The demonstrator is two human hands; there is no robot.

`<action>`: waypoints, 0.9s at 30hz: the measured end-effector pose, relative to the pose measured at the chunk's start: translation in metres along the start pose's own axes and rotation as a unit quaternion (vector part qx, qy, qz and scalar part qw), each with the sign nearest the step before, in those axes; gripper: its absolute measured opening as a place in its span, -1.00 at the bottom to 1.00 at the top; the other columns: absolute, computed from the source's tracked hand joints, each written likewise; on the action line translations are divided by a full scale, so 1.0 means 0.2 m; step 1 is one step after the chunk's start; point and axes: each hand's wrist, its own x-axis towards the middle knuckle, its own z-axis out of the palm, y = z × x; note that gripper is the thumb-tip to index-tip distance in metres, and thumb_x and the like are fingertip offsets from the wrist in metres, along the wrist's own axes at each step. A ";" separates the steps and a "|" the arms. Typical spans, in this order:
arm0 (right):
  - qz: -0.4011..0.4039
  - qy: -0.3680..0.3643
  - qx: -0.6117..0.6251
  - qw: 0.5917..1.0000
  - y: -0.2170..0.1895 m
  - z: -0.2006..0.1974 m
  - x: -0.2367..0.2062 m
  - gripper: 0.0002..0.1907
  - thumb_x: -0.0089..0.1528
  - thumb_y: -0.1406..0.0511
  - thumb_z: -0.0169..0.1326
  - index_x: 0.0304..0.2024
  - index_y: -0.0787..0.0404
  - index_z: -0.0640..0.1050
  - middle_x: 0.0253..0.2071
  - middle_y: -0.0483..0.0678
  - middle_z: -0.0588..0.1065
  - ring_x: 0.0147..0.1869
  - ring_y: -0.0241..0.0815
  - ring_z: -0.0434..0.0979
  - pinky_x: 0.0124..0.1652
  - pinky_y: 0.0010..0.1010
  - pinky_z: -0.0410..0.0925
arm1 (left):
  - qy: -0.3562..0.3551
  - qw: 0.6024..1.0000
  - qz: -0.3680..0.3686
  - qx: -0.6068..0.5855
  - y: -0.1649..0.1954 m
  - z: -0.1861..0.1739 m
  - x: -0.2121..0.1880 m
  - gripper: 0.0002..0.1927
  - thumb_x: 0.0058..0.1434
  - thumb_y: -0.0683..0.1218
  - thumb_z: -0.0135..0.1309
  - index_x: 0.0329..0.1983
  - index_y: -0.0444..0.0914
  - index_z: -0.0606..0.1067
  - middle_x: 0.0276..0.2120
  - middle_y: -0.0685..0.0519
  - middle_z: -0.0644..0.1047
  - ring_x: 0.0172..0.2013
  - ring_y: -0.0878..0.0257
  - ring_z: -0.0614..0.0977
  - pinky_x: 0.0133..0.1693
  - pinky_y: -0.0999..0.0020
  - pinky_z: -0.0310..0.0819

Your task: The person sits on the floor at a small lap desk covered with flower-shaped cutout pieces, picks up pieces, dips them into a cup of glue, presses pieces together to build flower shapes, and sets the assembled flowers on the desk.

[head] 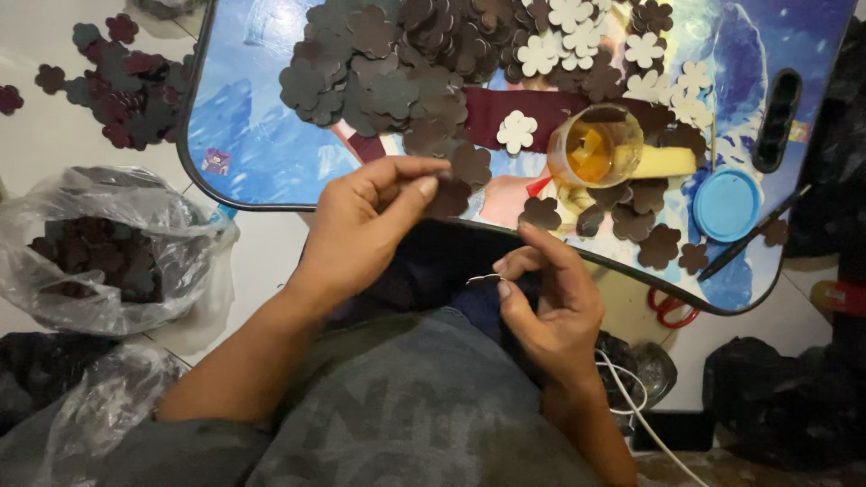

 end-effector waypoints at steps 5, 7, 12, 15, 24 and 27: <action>0.032 0.003 0.051 0.998 -0.05 -0.03 -0.04 -0.34 0.21 0.61 0.13 0.38 0.37 0.34 -0.16 -0.03 0.51 0.05 -0.21 0.54 0.18 -0.37 0.40 | -0.053 0.988 -0.056 -0.133 -0.05 0.09 -0.02 -0.78 0.42 -0.26 0.05 0.10 -0.42 0.48 -0.09 0.02 0.64 -0.11 0.37 0.65 -0.03 0.45 0.58; 0.035 0.008 0.072 0.997 -0.06 -0.03 -0.04 -0.34 0.22 0.60 0.14 0.38 0.37 0.34 -0.16 -0.03 0.51 0.04 -0.20 0.54 0.17 -0.37 0.40 | -0.052 0.988 -0.062 -0.129 -0.06 0.11 -0.02 -0.67 0.38 -0.27 0.06 0.20 -0.35 0.42 -0.16 0.03 0.61 -0.16 0.37 0.64 -0.07 0.45 0.59; 0.053 0.020 0.107 0.993 -0.06 -0.06 -0.04 -0.34 0.23 0.57 0.13 0.40 0.37 0.32 -0.15 -0.02 0.50 0.04 -0.21 0.53 0.17 -0.38 0.40 | -0.074 0.983 -0.074 -0.149 -0.06 0.15 -0.04 -0.58 0.38 -0.27 0.03 0.30 -0.30 0.40 -0.15 0.05 0.60 -0.15 0.40 0.63 -0.06 0.46 0.60; 0.076 0.034 0.123 0.989 -0.05 -0.08 -0.04 -0.33 0.24 0.56 0.13 0.41 0.37 0.31 -0.15 -0.03 0.51 0.03 -0.24 0.53 0.13 -0.42 0.40 | -0.077 0.982 -0.085 -0.150 -0.06 0.17 -0.05 -0.62 0.40 -0.27 0.02 0.28 -0.34 0.43 -0.09 0.05 0.61 -0.12 0.41 0.63 -0.05 0.47 0.59; 0.090 0.030 0.113 0.989 -0.02 -0.10 -0.03 -0.30 0.23 0.57 0.15 0.42 0.36 0.31 -0.15 -0.05 0.52 0.00 -0.32 0.51 0.08 -0.52 0.39 | -0.079 0.979 -0.103 -0.156 -0.09 0.18 -0.03 -0.62 0.36 -0.28 0.04 0.24 -0.33 0.43 -0.01 0.02 0.60 -0.08 0.39 0.64 -0.04 0.47 0.59; 0.083 0.024 0.120 0.989 -0.01 -0.10 -0.03 -0.31 0.23 0.57 0.15 0.41 0.36 0.31 -0.14 -0.05 0.52 0.00 -0.32 0.52 0.08 -0.52 0.39 | -0.088 0.983 -0.085 -0.140 -0.08 0.18 -0.04 -0.60 0.35 -0.29 0.05 0.26 -0.33 0.43 0.03 0.02 0.60 -0.05 0.40 0.64 -0.02 0.50 0.57</action>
